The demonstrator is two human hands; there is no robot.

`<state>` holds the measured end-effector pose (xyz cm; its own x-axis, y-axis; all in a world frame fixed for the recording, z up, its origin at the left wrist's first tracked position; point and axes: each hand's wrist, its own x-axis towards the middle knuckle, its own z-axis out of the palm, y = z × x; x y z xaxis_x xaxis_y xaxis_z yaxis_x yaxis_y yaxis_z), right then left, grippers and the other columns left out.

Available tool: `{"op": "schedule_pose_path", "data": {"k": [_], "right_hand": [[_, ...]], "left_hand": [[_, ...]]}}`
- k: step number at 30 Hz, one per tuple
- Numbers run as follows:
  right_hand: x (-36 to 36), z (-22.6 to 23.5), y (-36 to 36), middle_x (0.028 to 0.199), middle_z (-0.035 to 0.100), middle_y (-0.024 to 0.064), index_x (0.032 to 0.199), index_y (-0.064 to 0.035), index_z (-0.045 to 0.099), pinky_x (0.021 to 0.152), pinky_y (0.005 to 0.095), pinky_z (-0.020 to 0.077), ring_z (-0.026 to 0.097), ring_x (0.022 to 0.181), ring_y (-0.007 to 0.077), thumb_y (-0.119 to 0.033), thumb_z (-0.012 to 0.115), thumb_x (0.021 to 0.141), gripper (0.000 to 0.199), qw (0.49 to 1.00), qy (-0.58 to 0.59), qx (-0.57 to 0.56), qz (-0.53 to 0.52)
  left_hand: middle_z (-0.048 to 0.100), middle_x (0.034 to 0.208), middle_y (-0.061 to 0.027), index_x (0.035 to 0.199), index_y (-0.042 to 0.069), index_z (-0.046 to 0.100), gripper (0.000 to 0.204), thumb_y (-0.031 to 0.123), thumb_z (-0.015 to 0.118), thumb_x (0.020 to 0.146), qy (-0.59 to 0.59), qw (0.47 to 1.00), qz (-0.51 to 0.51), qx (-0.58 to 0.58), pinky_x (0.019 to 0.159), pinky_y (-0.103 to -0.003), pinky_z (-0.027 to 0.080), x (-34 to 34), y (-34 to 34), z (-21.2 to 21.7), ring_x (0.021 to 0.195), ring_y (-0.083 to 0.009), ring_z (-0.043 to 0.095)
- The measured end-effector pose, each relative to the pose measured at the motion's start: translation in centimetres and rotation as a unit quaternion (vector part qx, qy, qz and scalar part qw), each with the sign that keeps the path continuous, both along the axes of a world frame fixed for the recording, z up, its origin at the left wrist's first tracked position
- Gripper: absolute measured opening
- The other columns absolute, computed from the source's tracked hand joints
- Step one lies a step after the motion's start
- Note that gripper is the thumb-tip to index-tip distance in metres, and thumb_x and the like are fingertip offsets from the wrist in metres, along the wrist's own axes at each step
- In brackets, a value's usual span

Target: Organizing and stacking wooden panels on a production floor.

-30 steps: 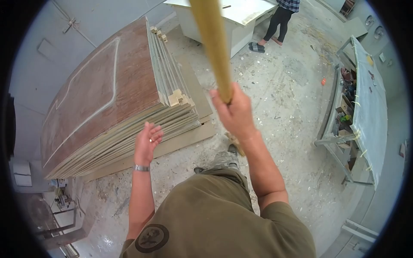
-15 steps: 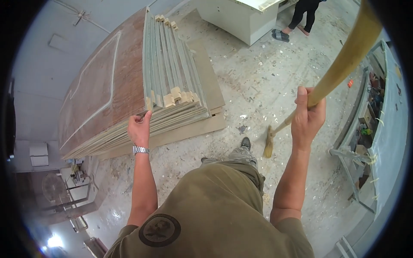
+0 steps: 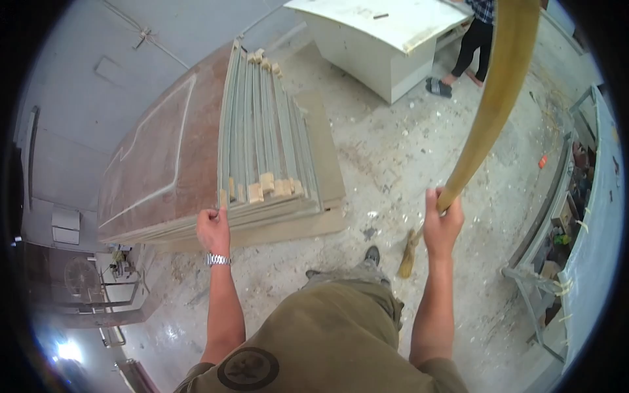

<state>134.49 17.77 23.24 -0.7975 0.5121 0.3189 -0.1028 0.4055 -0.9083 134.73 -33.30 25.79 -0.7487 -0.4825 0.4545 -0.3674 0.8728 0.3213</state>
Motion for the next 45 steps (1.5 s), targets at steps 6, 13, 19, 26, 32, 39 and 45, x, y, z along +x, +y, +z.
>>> {"op": "schedule_pose_path", "data": {"k": [6, 13, 19, 26, 32, 39, 45], "right_hand": [[0.4, -0.9, -0.6, 0.077, 0.055, -0.0021, 0.094, -0.0029, 0.061, 0.063, 0.0256, 0.0411, 0.047, 0.07, 0.0066, -0.013, 0.071, 0.097, 0.014, 0.999, -0.033, -0.03, 0.002], [-0.6, -0.2, -1.0, 0.073, 0.054, -0.0017, 0.091, -0.0026, 0.06, 0.061, 0.0269, 0.0411, 0.047, 0.068, 0.007, -0.012, 0.071, 0.095, 0.015, 0.997, -0.064, -0.028, 0.025], [-0.9, -0.8, -2.7, 0.069, 0.059, 0.0128, 0.087, -0.0022, 0.058, 0.059, 0.0377, 0.047, 0.056, 0.061, 0.0226, -0.018, 0.073, 0.092, 0.023, 0.995, -0.079, -0.012, 0.059], [-0.4, -1.0, -5.2, 0.07, 0.059, 0.0069, 0.088, -0.0022, 0.058, 0.061, 0.0331, 0.0468, 0.053, 0.064, 0.0139, -0.017, 0.073, 0.093, 0.021, 0.986, -0.115, -0.006, 0.125], [-0.2, -0.4, -5.9, 0.069, 0.059, 0.0109, 0.088, -0.0023, 0.058, 0.06, 0.0356, 0.0469, 0.055, 0.063, 0.0181, -0.018, 0.074, 0.092, 0.022, 0.982, -0.11, -0.003, 0.154], [0.8, -0.2, -6.4, 0.074, 0.063, 0.017, 0.092, -0.001, 0.061, 0.064, 0.0404, 0.0498, 0.062, 0.066, 0.0295, -0.022, 0.074, 0.091, 0.025, 0.983, -0.1, 0.015, 0.151], [1.1, -0.4, -6.6, 0.075, 0.065, 0.0164, 0.093, -0.0006, 0.062, 0.064, 0.0393, 0.0499, 0.063, 0.067, 0.0279, -0.022, 0.074, 0.091, 0.025, 0.98, -0.125, 0.013, 0.153]], "left_hand": [[0.049, 0.144, -0.0196, 0.115, 0.009, 0.069, 0.044, 0.018, 0.084, 0.075, -0.107, 0.969, -0.152, -0.162, 0.102, -0.049, 0.042, -2.0, 3.4, 5.5, 0.131, -0.0376, 0.048], [0.036, 0.159, -0.0205, 0.127, 0.011, 0.067, 0.055, 0.024, 0.082, 0.076, -0.349, 0.863, -0.213, -0.298, 0.118, -0.057, 0.028, -5.4, 3.3, 7.8, 0.148, -0.0385, 0.033], [0.037, 0.157, -0.0236, 0.118, 0.009, 0.066, 0.071, 0.031, 0.094, 0.057, -0.331, 0.832, -0.208, -0.395, 0.119, -0.056, 0.027, -6.4, -0.3, 5.1, 0.141, -0.0377, 0.041], [0.039, 0.155, -0.0293, 0.113, 0.007, 0.068, 0.057, 0.027, 0.09, 0.064, -0.33, 0.823, -0.219, -0.407, 0.119, -0.053, 0.029, -6.5, -0.5, 5.3, 0.136, -0.0375, 0.048], [0.043, 0.154, -0.0301, 0.108, 0.006, 0.075, 0.025, 0.016, 0.062, 0.089, -0.373, 0.803, -0.217, -0.412, 0.117, -0.051, 0.03, -7.9, 0.6, 5.9, 0.127, -0.0362, 0.056], [0.047, 0.153, -0.0281, 0.108, 0.006, 0.077, 0.027, 0.017, 0.063, 0.088, -0.388, 0.795, -0.208, -0.417, 0.108, -0.046, 0.035, -7.9, 0.3, 5.5, 0.124, -0.0319, 0.058], [0.047, 0.153, -0.0261, 0.109, 0.007, 0.077, 0.027, 0.016, 0.062, 0.089, -0.391, 0.804, -0.194, -0.404, 0.103, -0.043, 0.039, -7.7, -0.4, 4.7, 0.122, -0.0312, 0.059]]}}
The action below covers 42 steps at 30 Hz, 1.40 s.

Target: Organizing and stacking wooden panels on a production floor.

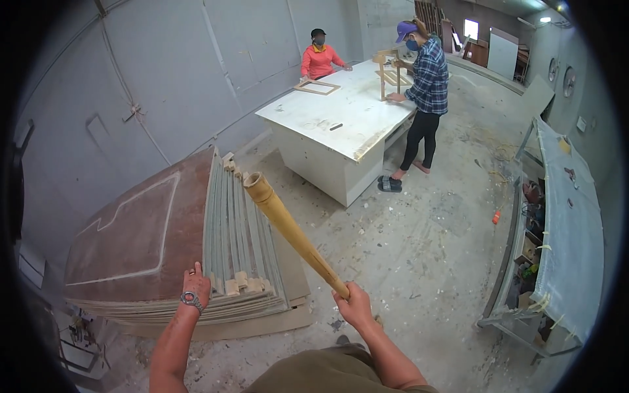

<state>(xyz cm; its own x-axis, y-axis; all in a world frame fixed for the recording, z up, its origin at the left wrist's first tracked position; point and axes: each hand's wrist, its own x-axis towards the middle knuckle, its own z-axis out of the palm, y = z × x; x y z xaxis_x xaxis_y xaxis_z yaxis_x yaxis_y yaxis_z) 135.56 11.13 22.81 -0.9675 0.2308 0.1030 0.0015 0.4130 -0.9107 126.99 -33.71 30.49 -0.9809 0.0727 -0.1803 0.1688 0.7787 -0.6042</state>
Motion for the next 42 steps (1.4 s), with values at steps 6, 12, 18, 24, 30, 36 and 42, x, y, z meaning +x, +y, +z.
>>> {"op": "schedule_pose_path", "data": {"k": [6, 12, 18, 24, 30, 36, 42], "right_hand": [[-1.1, -1.0, -1.1, 0.073, 0.063, 0.015, 0.089, -0.0008, 0.06, 0.063, 0.0382, 0.0489, 0.059, 0.065, 0.0239, -0.021, 0.074, 0.091, 0.024, 1.0, 0.009, 0.004, 0.024], [-0.5, -0.9, -1.6, 0.073, 0.062, 0.012, 0.087, -0.0013, 0.059, 0.064, 0.0359, 0.0484, 0.058, 0.067, 0.019, -0.017, 0.074, 0.091, 0.022, 0.999, -0.003, -0.004, 0.043], [-0.6, -0.9, -1.7, 0.076, 0.065, 0.011, 0.09, -0.0005, 0.06, 0.067, 0.0353, 0.0497, 0.06, 0.07, 0.0186, -0.017, 0.073, 0.092, 0.021, 0.999, -0.03, 0.001, 0.046], [-0.8, -1.1, -1.2, 0.078, 0.066, 0.0107, 0.093, -0.0003, 0.062, 0.069, 0.0342, 0.0505, 0.061, 0.073, 0.0179, -0.017, 0.073, 0.092, 0.02, 0.998, -0.036, 0.001, 0.044], [-0.4, -1.4, -0.7, 0.078, 0.066, 0.0099, 0.095, 0.0, 0.062, 0.069, 0.0341, 0.0504, 0.061, 0.073, 0.0165, -0.017, 0.073, 0.092, 0.02, 0.999, -0.026, -0.017, 0.025], [0.0, -1.7, -0.5, 0.072, 0.061, 0.0156, 0.092, 0.0001, 0.06, 0.062, 0.0382, 0.0474, 0.058, 0.064, 0.0261, -0.017, 0.072, 0.093, 0.021, 0.999, 0.006, -0.031, 0.006], [-0.3, -2.2, -0.6, 0.071, 0.059, 0.0134, 0.091, -0.0002, 0.06, 0.062, 0.0367, 0.0469, 0.055, 0.064, 0.0215, -0.015, 0.072, 0.093, 0.019, 0.999, 0.018, -0.031, 0.009]], "left_hand": [[0.05, 0.148, -0.0262, 0.103, 0.007, 0.078, 0.024, 0.015, 0.063, 0.086, 0.039, 0.998, 0.016, 0.041, 0.102, -0.044, 0.04, -0.2, -0.5, -0.9, 0.122, -0.0318, 0.059], [0.051, 0.147, -0.0281, 0.098, 0.007, 0.079, 0.022, 0.012, 0.064, 0.083, 0.029, 0.997, 0.027, 0.067, 0.1, -0.044, 0.043, -0.4, 0.7, 0.7, 0.12, -0.0328, 0.06], [0.045, 0.156, -0.0237, 0.106, 0.009, 0.079, 0.025, 0.017, 0.064, 0.088, 0.01, 0.999, 0.033, 0.027, 0.099, -0.041, 0.041, 0.1, 0.9, 1.0, 0.121, -0.0292, 0.06], [0.047, 0.151, -0.0296, 0.098, 0.008, 0.077, 0.019, 0.012, 0.063, 0.085, 0.029, 0.996, 0.022, 0.076, 0.099, -0.044, 0.044, 0.3, 0.5, 0.9, 0.123, -0.0341, 0.061], [0.044, 0.154, -0.0285, 0.103, 0.007, 0.075, 0.022, 0.014, 0.064, 0.086, 0.039, 0.995, 0.006, 0.097, 0.1, -0.045, 0.043, 0.7, -0.1, 0.7, 0.126, -0.0334, 0.058], [0.035, 0.159, -0.03, 0.134, 0.009, 0.061, 0.064, 0.023, 0.081, 0.075, -0.016, 0.989, 0.019, 0.143, 0.111, -0.049, 0.039, 1.4, -0.5, 2.3, 0.139, -0.0386, 0.05], [0.037, 0.158, -0.0278, 0.148, 0.004, 0.047, 0.083, 0.03, 0.084, 0.079, 0.233, 0.887, 0.064, 0.392, 0.117, -0.054, 0.033, 4.6, 1.2, 1.3, 0.145, -0.0408, 0.04]]}}
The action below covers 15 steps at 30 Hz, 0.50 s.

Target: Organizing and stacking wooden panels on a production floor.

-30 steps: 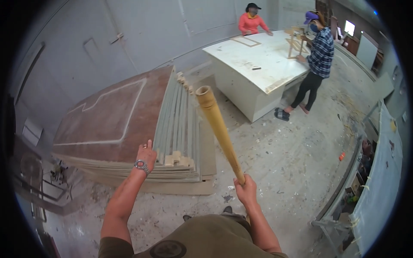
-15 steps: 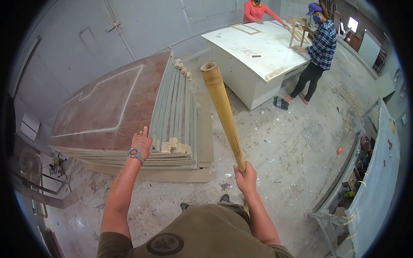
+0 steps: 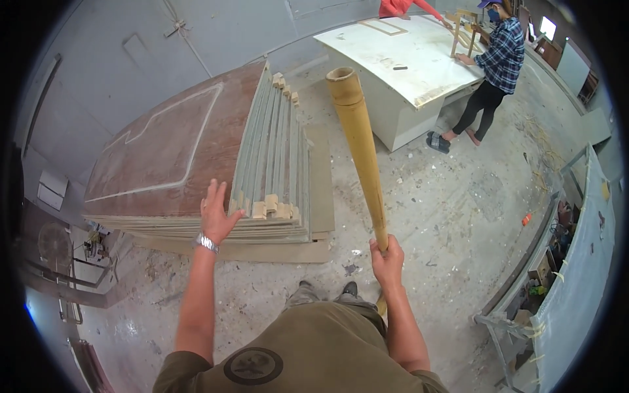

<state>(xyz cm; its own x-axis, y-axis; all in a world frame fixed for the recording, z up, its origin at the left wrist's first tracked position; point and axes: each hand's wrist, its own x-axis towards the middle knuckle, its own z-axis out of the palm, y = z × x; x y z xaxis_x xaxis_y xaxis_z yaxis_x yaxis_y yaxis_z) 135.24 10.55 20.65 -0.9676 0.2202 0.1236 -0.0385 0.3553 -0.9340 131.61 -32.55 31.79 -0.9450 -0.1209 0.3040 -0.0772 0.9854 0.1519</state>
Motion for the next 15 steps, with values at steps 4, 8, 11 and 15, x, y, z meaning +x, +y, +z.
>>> {"op": "schedule_pose_path", "data": {"k": [4, 8, 11, 15], "right_hand": [[-0.2, -1.2, -0.2, 0.077, 0.06, 0.0021, 0.095, -0.0016, 0.063, 0.066, 0.0298, 0.0464, 0.053, 0.072, 0.0102, -0.012, 0.071, 0.094, 0.013, 0.999, -0.033, -0.01, 0.001], [-1.3, -1.2, -2.0, 0.077, 0.059, 0.0003, 0.094, -0.0021, 0.063, 0.067, 0.0281, 0.0456, 0.053, 0.073, 0.0091, -0.01, 0.071, 0.094, 0.011, 0.999, -0.037, -0.014, 0.007], [-2.7, -2.1, -3.1, 0.077, 0.059, 0.0002, 0.094, -0.0018, 0.063, 0.068, 0.0279, 0.0457, 0.053, 0.074, 0.0088, -0.012, 0.074, 0.093, 0.015, 0.999, -0.036, 0.014, 0.036], [-4.0, -2.9, -4.1, 0.076, 0.06, -0.0011, 0.092, -0.0019, 0.065, 0.065, 0.0267, 0.0457, 0.053, 0.071, 0.008, -0.015, 0.077, 0.09, 0.018, 0.986, -0.15, -0.005, 0.077]], "left_hand": [[0.046, 0.151, -0.0206, 0.149, -0.003, 0.041, 0.083, 0.03, 0.082, 0.086, 0.181, 0.942, 0.187, 0.211, 0.112, -0.04, 0.039, 4.5, 1.4, -4.9, 0.137, -0.0316, 0.047], [0.052, 0.144, -0.016, 0.148, 0.0, 0.045, 0.075, 0.034, 0.08, 0.09, 0.047, 0.712, 0.243, 0.658, 0.102, -0.041, 0.045, 7.0, 0.4, -10.4, 0.125, -0.0252, 0.055], [0.056, 0.136, -0.0101, 0.142, 0.003, 0.047, 0.067, 0.036, 0.078, 0.093, 0.074, 0.617, 0.278, 0.733, 0.089, -0.034, 0.05, 4.3, 1.0, -9.2, 0.111, -0.0171, 0.06], [0.058, 0.124, -0.0075, 0.134, 0.004, 0.047, 0.059, 0.036, 0.076, 0.094, 0.194, 0.607, 0.209, 0.742, 0.082, -0.031, 0.051, 1.6, 1.5, -8.8, 0.1, -0.0174, 0.064]]}}
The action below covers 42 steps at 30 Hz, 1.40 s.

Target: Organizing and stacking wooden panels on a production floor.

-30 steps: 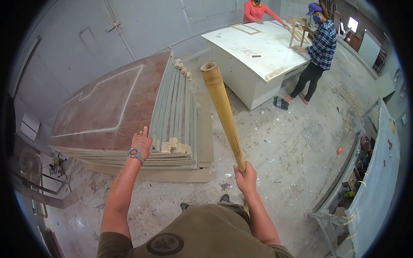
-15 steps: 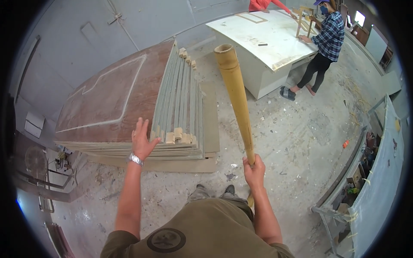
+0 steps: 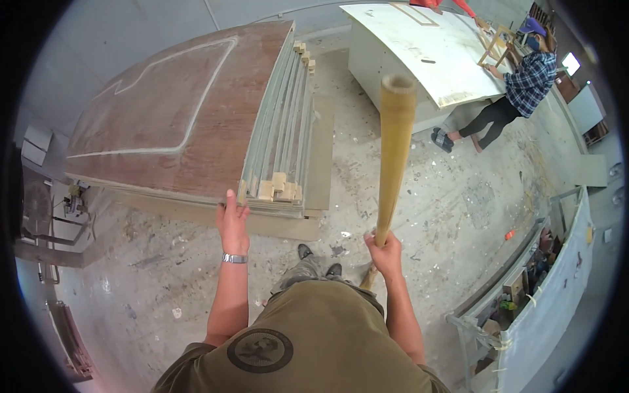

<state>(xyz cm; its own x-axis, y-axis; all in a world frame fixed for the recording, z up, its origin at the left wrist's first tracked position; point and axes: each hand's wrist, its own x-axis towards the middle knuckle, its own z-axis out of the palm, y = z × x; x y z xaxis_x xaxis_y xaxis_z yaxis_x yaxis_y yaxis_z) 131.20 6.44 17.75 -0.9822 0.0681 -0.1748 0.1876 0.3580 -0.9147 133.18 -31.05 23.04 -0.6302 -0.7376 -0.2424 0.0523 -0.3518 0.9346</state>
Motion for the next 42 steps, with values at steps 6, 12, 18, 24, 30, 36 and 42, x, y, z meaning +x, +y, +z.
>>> {"op": "schedule_pose_path", "data": {"k": [6, 12, 18, 24, 30, 36, 42], "right_hand": [[-2.7, 0.1, -0.5, 0.078, 0.066, 0.0043, 0.095, 0.0012, 0.068, 0.068, 0.0305, 0.0504, 0.059, 0.074, 0.0115, -0.017, 0.076, 0.09, 0.021, 0.998, -0.038, 0.023, 0.054], [-5.3, 2.4, -0.2, 0.077, 0.065, 0.0044, 0.093, 0.0009, 0.067, 0.066, 0.0306, 0.0493, 0.059, 0.073, 0.0113, -0.013, 0.072, 0.092, 0.015, 0.999, -0.025, 0.023, 0.033], [-9.4, 3.4, 3.1, 0.073, 0.06, 0.001, 0.093, -0.0016, 0.064, 0.056, 0.0288, 0.0469, 0.056, 0.063, 0.0098, -0.011, 0.07, 0.095, 0.011, 0.998, 0.038, 0.04, -0.006], [-16.4, 5.5, 6.3, 0.074, 0.06, 0.0015, 0.092, -0.0011, 0.063, 0.057, 0.0287, 0.0473, 0.055, 0.063, 0.0096, -0.01, 0.069, 0.095, 0.012, 0.997, 0.062, 0.048, -0.024], [-23.6, 4.5, 11.1, 0.074, 0.06, 0.0005, 0.091, -0.0013, 0.062, 0.061, 0.029, 0.0466, 0.054, 0.068, 0.0093, -0.01, 0.069, 0.094, 0.011, 0.995, 0.089, 0.028, -0.026], [-28.2, 3.9, 14.2, 0.074, 0.059, -0.0001, 0.089, -0.0017, 0.063, 0.062, 0.0288, 0.0453, 0.052, 0.068, 0.0092, -0.009, 0.07, 0.093, 0.011, 0.996, 0.081, 0.018, 0.011], [-31.2, 3.4, 16.5, 0.072, 0.058, 0.0, 0.085, -0.0016, 0.063, 0.062, 0.029, 0.0448, 0.052, 0.068, 0.0096, -0.011, 0.071, 0.092, 0.014, 0.999, 0.045, -0.009, 0.023]], "left_hand": [[0.058, 0.112, -0.0049, 0.128, 0.005, 0.047, 0.047, 0.032, 0.071, 0.098, 0.024, 0.996, 0.017, 0.08, 0.082, -0.031, 0.053, -0.6, 1.0, 2.0, 0.094, -0.0174, 0.066], [0.059, 0.116, -0.0058, 0.133, 0.005, 0.048, 0.049, 0.034, 0.07, 0.099, 0.024, 0.999, 0.016, 0.046, 0.083, -0.029, 0.052, -0.4, 1.0, 1.6, 0.093, -0.0158, 0.066], [0.061, 0.117, -0.0069, 0.153, 0.003, 0.036, 0.068, 0.035, 0.066, 0.101, -0.044, 0.998, 0.036, 0.003, 0.079, -0.03, 0.049, 0.0, 1.6, 1.8, 0.094, -0.0164, 0.064], [0.063, 0.103, -0.0023, 0.127, 0.01, 0.056, 0.048, 0.045, 0.068, 0.098, -0.048, 0.994, 0.086, 0.054, 0.075, -0.028, 0.049, -0.8, 2.8, 1.6, 0.086, -0.0136, 0.065], [0.065, 0.096, -0.0034, 0.12, 0.008, 0.06, 0.047, 0.049, 0.067, 0.097, -0.038, 0.979, 0.171, 0.107, 0.075, -0.029, 0.048, -1.9, 2.9, -0.1, 0.083, -0.0134, 0.062], [0.066, 0.085, -0.0046, 0.098, 0.01, 0.06, 0.041, 0.049, 0.07, 0.094, -0.052, 0.972, 0.223, 0.055, 0.066, -0.028, 0.05, -2.5, 2.8, -0.8, 0.071, -0.0132, 0.062], [0.066, 0.083, -0.0052, 0.099, 0.01, 0.06, 0.046, 0.054, 0.069, 0.093, -0.069, 0.967, 0.244, 0.021, 0.062, -0.028, 0.05, -3.3, 3.4, -0.8, 0.069, -0.0133, 0.061]]}}
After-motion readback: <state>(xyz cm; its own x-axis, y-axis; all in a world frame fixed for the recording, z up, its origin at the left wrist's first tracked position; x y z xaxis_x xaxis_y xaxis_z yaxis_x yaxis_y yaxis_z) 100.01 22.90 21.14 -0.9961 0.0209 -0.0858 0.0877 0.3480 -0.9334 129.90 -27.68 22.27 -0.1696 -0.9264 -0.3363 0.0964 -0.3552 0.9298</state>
